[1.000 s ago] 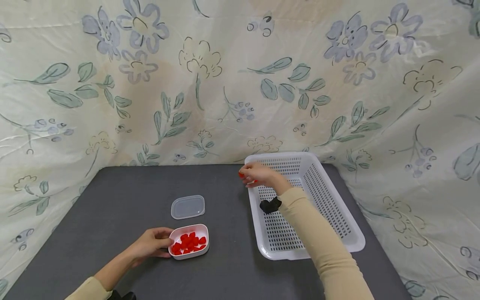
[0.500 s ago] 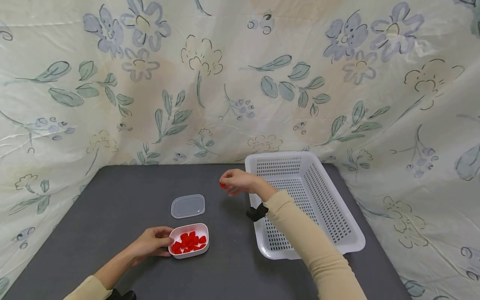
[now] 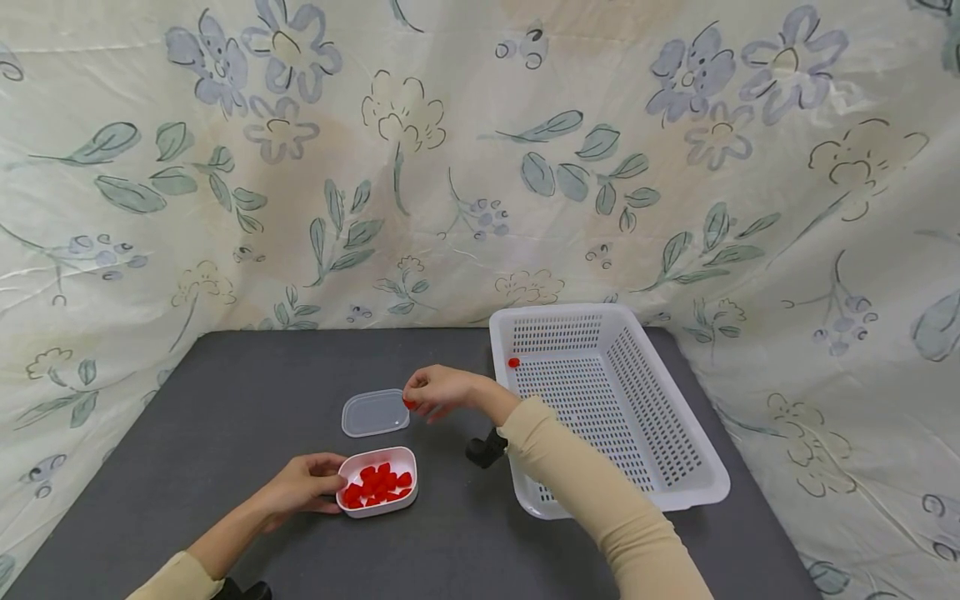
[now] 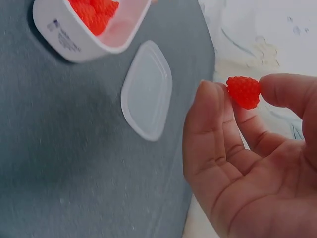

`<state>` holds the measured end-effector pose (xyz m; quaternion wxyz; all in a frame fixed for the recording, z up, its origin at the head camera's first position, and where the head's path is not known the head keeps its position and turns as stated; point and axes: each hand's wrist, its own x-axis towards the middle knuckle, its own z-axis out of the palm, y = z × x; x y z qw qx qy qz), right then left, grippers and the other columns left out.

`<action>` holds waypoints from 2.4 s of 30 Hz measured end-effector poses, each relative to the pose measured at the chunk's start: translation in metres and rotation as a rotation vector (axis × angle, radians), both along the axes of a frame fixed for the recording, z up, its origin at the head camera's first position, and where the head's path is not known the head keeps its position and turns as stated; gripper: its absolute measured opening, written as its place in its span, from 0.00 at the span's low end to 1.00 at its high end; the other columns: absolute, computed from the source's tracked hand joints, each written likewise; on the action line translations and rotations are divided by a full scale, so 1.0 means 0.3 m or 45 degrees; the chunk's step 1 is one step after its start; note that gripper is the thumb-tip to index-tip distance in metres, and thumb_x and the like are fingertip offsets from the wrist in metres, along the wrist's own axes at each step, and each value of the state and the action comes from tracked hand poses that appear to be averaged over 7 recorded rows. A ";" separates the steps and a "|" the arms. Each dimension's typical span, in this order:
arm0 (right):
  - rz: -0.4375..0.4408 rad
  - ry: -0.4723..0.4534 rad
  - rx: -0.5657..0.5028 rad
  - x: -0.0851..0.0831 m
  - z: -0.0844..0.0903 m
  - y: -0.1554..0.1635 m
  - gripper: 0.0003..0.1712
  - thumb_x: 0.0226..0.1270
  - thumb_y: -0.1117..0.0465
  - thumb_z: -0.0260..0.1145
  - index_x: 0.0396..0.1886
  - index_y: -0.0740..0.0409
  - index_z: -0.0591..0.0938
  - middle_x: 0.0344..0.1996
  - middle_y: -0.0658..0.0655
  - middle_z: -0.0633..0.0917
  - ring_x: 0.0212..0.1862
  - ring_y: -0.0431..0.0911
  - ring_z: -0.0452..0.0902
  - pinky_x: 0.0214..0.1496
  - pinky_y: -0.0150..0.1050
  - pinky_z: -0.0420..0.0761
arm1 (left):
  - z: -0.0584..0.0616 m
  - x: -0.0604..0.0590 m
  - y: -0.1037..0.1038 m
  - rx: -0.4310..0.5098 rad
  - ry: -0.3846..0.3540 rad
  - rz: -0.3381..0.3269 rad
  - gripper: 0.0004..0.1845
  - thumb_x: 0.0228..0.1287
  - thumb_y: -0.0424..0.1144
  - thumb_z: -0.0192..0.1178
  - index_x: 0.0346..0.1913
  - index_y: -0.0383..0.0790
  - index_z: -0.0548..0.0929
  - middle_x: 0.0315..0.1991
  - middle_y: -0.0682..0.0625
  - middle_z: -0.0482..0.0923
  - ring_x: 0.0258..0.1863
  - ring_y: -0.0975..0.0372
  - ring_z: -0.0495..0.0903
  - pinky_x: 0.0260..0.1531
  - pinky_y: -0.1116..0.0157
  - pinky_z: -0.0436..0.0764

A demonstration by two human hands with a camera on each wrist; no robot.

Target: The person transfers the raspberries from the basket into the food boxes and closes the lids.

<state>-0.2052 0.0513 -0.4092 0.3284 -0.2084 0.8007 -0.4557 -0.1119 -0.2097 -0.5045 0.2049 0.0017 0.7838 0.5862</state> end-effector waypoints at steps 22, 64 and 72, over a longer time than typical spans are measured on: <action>0.220 0.071 0.117 0.125 -0.104 -0.157 0.06 0.65 0.62 0.57 0.38 0.58 0.77 0.33 0.60 0.80 0.33 0.51 0.79 0.34 0.42 0.84 | 0.000 0.004 -0.004 0.029 0.004 -0.016 0.25 0.59 0.32 0.58 0.57 0.22 0.67 0.45 0.38 0.76 0.35 0.56 0.81 0.33 0.56 0.84; -0.060 0.566 0.013 -0.008 0.050 0.015 0.13 0.69 0.57 0.55 0.49 0.55 0.77 0.41 0.55 0.80 0.43 0.51 0.78 0.37 0.33 0.81 | -0.006 -0.002 -0.008 0.016 0.006 -0.021 0.25 0.58 0.32 0.59 0.57 0.23 0.68 0.44 0.39 0.77 0.35 0.57 0.81 0.33 0.57 0.84; -0.327 0.564 -0.017 -0.092 0.082 0.118 0.16 0.69 0.54 0.54 0.51 0.57 0.76 0.44 0.56 0.80 0.46 0.52 0.78 0.41 0.37 0.82 | -0.002 0.001 -0.009 0.017 0.012 -0.020 0.24 0.58 0.31 0.58 0.57 0.23 0.68 0.44 0.40 0.77 0.35 0.57 0.81 0.33 0.56 0.84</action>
